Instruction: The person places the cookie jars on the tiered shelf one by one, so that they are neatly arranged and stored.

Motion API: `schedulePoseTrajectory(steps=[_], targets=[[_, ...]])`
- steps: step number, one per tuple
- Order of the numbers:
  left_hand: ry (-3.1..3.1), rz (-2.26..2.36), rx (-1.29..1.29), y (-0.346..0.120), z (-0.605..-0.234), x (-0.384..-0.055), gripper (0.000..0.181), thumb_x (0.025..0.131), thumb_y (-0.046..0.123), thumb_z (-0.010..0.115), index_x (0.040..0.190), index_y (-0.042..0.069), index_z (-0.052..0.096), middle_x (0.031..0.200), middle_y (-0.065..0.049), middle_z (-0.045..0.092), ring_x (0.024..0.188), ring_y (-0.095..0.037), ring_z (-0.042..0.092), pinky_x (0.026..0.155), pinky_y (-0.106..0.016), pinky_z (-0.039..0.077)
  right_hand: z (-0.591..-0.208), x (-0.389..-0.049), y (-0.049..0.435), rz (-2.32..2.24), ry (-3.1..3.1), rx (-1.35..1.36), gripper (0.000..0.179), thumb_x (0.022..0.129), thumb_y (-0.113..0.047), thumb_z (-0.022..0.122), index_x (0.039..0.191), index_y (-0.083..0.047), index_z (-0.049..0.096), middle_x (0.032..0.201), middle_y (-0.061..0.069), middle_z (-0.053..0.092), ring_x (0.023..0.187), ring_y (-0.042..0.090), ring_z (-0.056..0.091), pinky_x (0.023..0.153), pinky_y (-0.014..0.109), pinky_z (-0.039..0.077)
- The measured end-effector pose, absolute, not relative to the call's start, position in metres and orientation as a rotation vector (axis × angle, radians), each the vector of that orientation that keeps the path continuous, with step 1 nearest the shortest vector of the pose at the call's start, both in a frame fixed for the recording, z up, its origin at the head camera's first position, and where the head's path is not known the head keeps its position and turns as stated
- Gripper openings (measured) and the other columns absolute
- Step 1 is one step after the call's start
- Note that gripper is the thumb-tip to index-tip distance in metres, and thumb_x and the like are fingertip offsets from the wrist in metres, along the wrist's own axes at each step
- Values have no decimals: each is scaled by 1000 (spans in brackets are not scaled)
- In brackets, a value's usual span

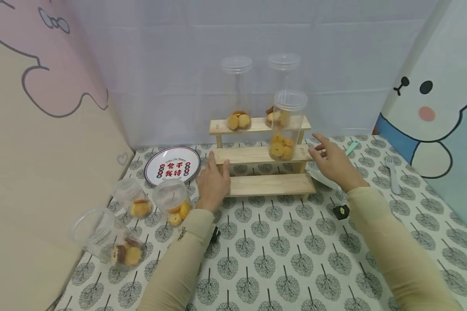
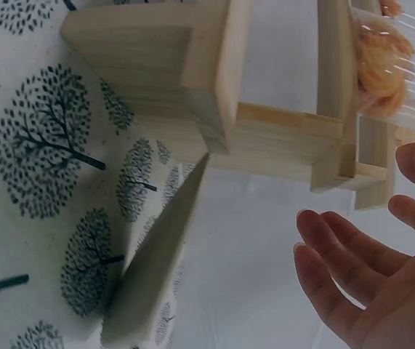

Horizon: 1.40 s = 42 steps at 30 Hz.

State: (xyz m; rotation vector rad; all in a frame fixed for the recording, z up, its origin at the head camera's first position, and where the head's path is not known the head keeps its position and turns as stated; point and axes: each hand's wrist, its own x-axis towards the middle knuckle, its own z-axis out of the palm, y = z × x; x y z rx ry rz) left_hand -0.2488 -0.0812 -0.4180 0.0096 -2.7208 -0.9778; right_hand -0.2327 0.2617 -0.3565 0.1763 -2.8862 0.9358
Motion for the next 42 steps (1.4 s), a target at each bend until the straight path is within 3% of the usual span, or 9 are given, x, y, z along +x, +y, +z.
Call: schedulePoseTrajectory(steps=[6,21,29,37,42], targets=[[-2715,-999,8,-78,-420,-249,77,102,63,24,160,13,16,157,-17,36,132,-44,46,113,-62,28,-367,-236,259,937,-2884,137,65,104,-54,36,161,-28,17,143,26,50,123,44,52,94,66,44],[-2724,-970,19,-82,-422,-243,76,103,61,25,160,12,16,157,-18,37,133,-43,45,113,-63,29,-390,-244,251,980,-2875,216,60,107,-48,30,159,-18,26,142,30,49,120,45,53,97,65,44],[-2736,-988,24,-81,-420,-245,78,102,64,24,160,12,16,157,-18,36,134,-43,44,114,-62,28,-393,-245,252,994,-2870,185,61,106,-52,29,159,-22,28,147,27,46,121,45,53,98,65,43],[-2771,-1044,54,-80,-399,-237,79,100,53,44,161,13,13,161,-20,25,144,-44,29,118,-59,22,-397,-247,253,1031,-2834,181,61,105,-56,27,158,-26,30,154,22,40,131,46,47,109,64,34],[-2741,-1004,-113,-84,-378,-213,79,96,44,57,159,13,22,161,-18,25,145,-41,27,118,-58,24,-396,-246,252,1041,-2835,167,61,104,-58,27,158,-28,30,155,22,38,134,47,44,111,65,31]])
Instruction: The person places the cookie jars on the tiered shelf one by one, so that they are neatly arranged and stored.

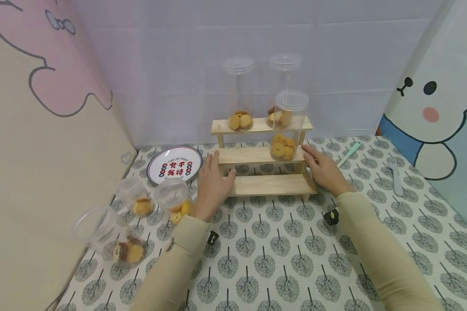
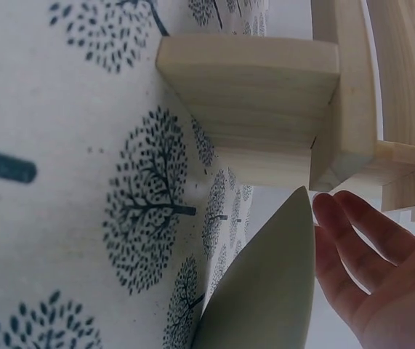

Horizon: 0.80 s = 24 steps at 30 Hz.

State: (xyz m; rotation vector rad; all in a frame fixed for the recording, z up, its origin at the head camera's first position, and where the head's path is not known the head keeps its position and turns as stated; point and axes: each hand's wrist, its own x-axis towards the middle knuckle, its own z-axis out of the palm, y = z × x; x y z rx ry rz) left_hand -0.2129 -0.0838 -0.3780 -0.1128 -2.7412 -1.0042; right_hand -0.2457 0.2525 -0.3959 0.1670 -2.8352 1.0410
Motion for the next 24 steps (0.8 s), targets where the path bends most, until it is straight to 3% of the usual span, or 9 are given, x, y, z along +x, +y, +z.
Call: schedulePoseTrajectory(steps=[8,12,14,17,20,24], targets=[[-2420,-977,-607,-118,-334,-154,65,91,26,70,149,8,44,151,-13,46,140,-31,40,117,-49,31,-395,-244,253,1078,-2837,160,61,104,-59,28,158,-29,30,153,22,42,130,46,47,108,66,35],[-2300,-785,-713,-160,-323,-129,67,85,21,77,144,4,50,145,-15,52,134,-33,46,114,-49,35,-396,-243,253,1124,-2852,176,61,104,-59,28,158,-30,28,151,23,44,129,45,48,106,66,36],[-2301,-704,-705,-185,-319,-116,68,83,25,78,142,4,52,143,-16,52,132,-36,47,113,-52,35,-397,-242,254,1132,-2853,177,62,103,-59,28,158,-31,28,151,23,44,129,45,48,106,66,37],[-2324,-616,-640,-222,-315,-96,68,87,45,72,139,5,56,142,-18,53,130,-41,47,113,-55,34,-397,-243,255,1122,-2849,183,61,103,-60,28,158,-32,29,152,21,43,130,45,48,106,66,36],[-2371,-581,-517,-257,-314,-78,74,84,58,70,139,9,57,144,-19,51,130,-46,44,115,-56,31,-397,-244,255,1117,-2843,185,61,103,-61,29,157,-33,29,154,20,41,130,45,47,106,66,37],[-2400,-629,-360,-296,-321,-59,79,68,35,88,139,13,59,147,-20,47,130,-52,41,115,-59,28,-397,-246,256,1107,-2848,184,61,103,-61,28,158,-34,29,155,19,40,131,45,46,105,65,38]])
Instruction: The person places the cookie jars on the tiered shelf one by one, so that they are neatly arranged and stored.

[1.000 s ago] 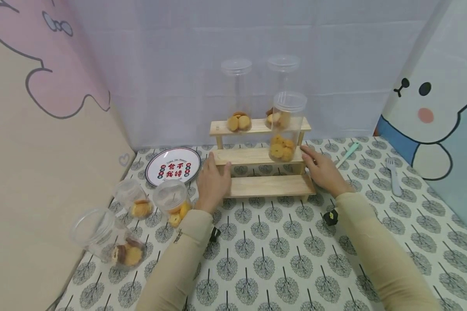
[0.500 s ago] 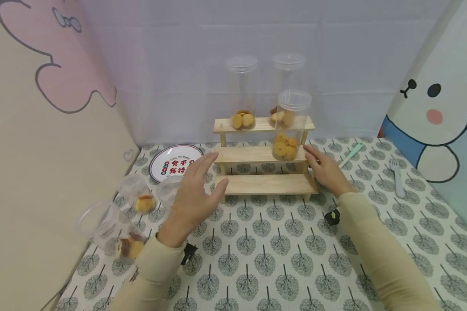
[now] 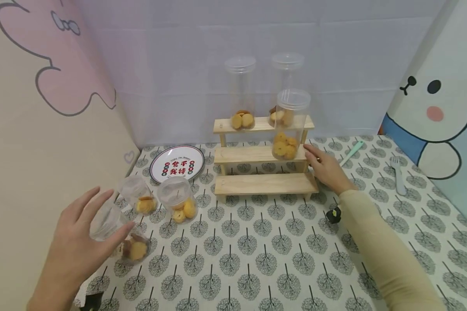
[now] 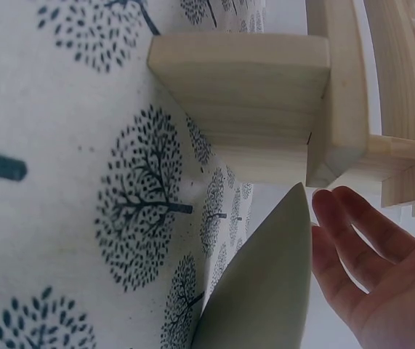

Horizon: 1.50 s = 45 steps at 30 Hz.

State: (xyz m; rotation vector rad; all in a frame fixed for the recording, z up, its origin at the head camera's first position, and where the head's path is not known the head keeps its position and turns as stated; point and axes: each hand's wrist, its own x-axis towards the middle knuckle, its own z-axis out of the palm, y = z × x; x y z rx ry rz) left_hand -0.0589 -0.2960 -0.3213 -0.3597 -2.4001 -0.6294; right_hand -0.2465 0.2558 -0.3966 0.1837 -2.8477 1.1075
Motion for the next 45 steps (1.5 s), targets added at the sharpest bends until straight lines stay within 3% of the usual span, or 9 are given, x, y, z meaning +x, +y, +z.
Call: schedulePoseTrajectory(steps=[4,16,17,20,22,24,45], targets=[[-2439,-681,-210,-318,-333,-47,88,60,17,92,141,14,57,151,-21,42,132,-54,37,114,-65,26,-395,-248,257,1092,-2858,185,62,103,-61,28,158,-33,28,156,20,38,131,46,46,104,66,38],[-2535,-768,-21,-328,-360,-44,86,74,21,88,149,22,48,155,-15,38,140,-43,35,109,-71,27,-395,-246,256,1103,-2866,157,62,103,-61,28,158,-34,28,156,20,37,130,45,47,106,64,38],[-2526,-772,-16,-327,-361,-44,86,73,19,88,149,22,48,154,-15,40,140,-38,36,111,-68,28,-395,-246,256,1104,-2866,155,62,103,-61,28,158,-34,28,156,20,38,130,45,48,105,64,38],[-2474,-792,-7,-325,-365,-45,88,69,12,90,146,23,52,149,-12,46,133,-10,42,114,-36,33,-395,-246,256,1101,-2866,154,61,103,-61,28,158,-34,28,155,21,39,129,44,48,105,64,38],[-2441,-803,-3,-323,-367,-46,89,65,7,91,145,22,54,146,-9,49,123,7,41,104,-16,30,-395,-246,256,1101,-2863,153,61,103,-61,28,158,-34,28,155,21,39,128,44,49,104,64,39],[-2416,-808,-4,-322,-368,-46,90,62,4,92,143,21,56,143,-8,50,112,17,39,90,-7,26,-395,-246,256,1100,-2862,155,61,103,-60,28,158,-34,28,155,21,40,127,44,50,104,64,39],[-2427,-855,83,-321,-369,-45,86,66,9,92,142,27,57,142,7,49,109,18,41,85,-5,29,-396,-246,256,1144,-2844,167,61,103,-60,30,158,-34,28,152,21,44,120,43,58,104,62,40]])
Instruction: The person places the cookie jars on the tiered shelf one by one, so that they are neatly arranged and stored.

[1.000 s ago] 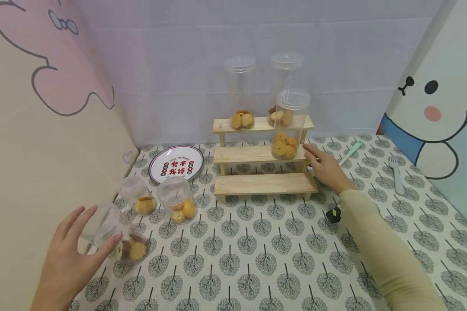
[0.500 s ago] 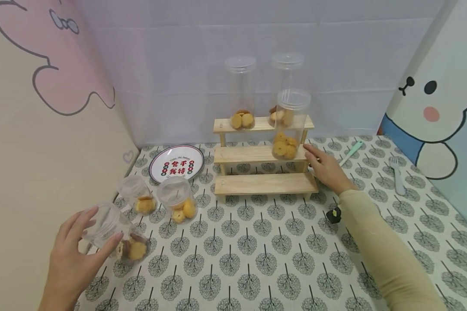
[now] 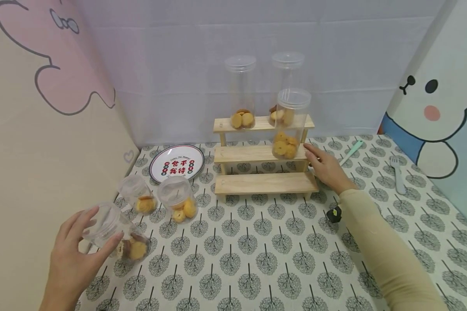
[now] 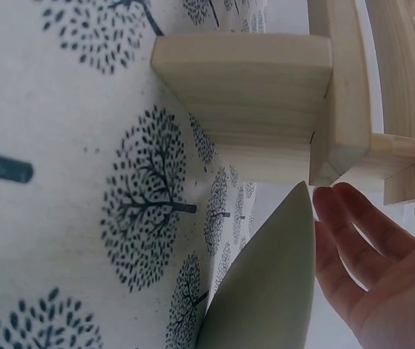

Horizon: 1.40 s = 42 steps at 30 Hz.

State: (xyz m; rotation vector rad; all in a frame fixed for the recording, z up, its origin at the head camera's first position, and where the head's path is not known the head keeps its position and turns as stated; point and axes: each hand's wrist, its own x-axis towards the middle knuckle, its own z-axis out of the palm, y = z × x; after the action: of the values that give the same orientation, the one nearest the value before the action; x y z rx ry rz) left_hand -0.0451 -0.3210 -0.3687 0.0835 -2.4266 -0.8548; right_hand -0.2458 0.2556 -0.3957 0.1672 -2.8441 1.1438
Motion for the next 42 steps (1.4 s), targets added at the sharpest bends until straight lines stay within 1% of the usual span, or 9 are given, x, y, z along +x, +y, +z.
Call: schedulePoseTrajectory(steps=[11,18,23,26,31,33,38,39,42], targets=[[-2380,-875,80,-321,-371,-47,87,62,3,93,140,23,60,138,8,51,107,11,45,85,-4,31,-395,-245,255,1178,-2853,145,62,102,-63,29,158,-36,27,151,21,44,121,42,57,102,62,42],[-2371,-916,95,-316,-365,-41,89,60,-1,93,138,24,61,137,15,50,105,7,47,87,-3,34,-397,-246,256,1181,-2836,169,62,102,-62,30,158,-35,28,153,19,43,120,41,58,101,62,43],[-2372,-963,52,-304,-352,-35,90,58,-4,93,138,22,62,138,13,50,107,2,49,89,-2,36,-397,-246,256,1180,-2834,174,63,102,-63,29,158,-35,28,152,19,44,121,41,56,101,62,43],[-2401,-1004,-14,-292,-342,-33,90,58,-7,92,139,19,61,140,8,50,109,-1,49,91,-2,38,-396,-246,257,1179,-2841,172,63,101,-64,29,158,-36,27,152,19,44,122,41,55,101,63,42],[-2361,-1030,-315,-273,-333,-40,91,54,-11,92,138,9,60,139,-7,52,112,-1,51,95,-7,39,-393,-245,258,1178,-2840,178,63,101,-64,29,158,-36,27,155,19,40,122,42,56,103,63,41],[-2361,-1034,-395,-264,-331,-44,91,54,-7,93,137,10,61,138,-7,52,115,-1,50,97,-8,38,-392,-245,258,1179,-2836,179,63,102,-63,29,158,-35,27,155,18,40,122,41,56,103,63,41],[-2422,-987,-504,-240,-324,-57,89,59,7,96,139,19,60,140,0,52,116,-2,50,98,-10,36,-392,-246,257,1177,-2840,172,62,102,-63,30,158,-35,28,152,19,43,121,39,56,102,62,41],[-2424,-971,-535,-235,-322,-61,89,59,9,96,139,20,59,140,-1,52,117,-3,50,98,-12,37,-393,-246,257,1178,-2842,172,63,102,-63,30,158,-35,28,152,20,44,121,39,56,102,62,41],[-2418,-950,-626,-217,-315,-73,90,60,14,97,141,20,58,143,-4,51,119,-10,51,96,-26,45,-395,-247,257,1184,-2846,168,63,102,-63,30,158,-35,27,151,19,44,122,39,55,103,62,41]])
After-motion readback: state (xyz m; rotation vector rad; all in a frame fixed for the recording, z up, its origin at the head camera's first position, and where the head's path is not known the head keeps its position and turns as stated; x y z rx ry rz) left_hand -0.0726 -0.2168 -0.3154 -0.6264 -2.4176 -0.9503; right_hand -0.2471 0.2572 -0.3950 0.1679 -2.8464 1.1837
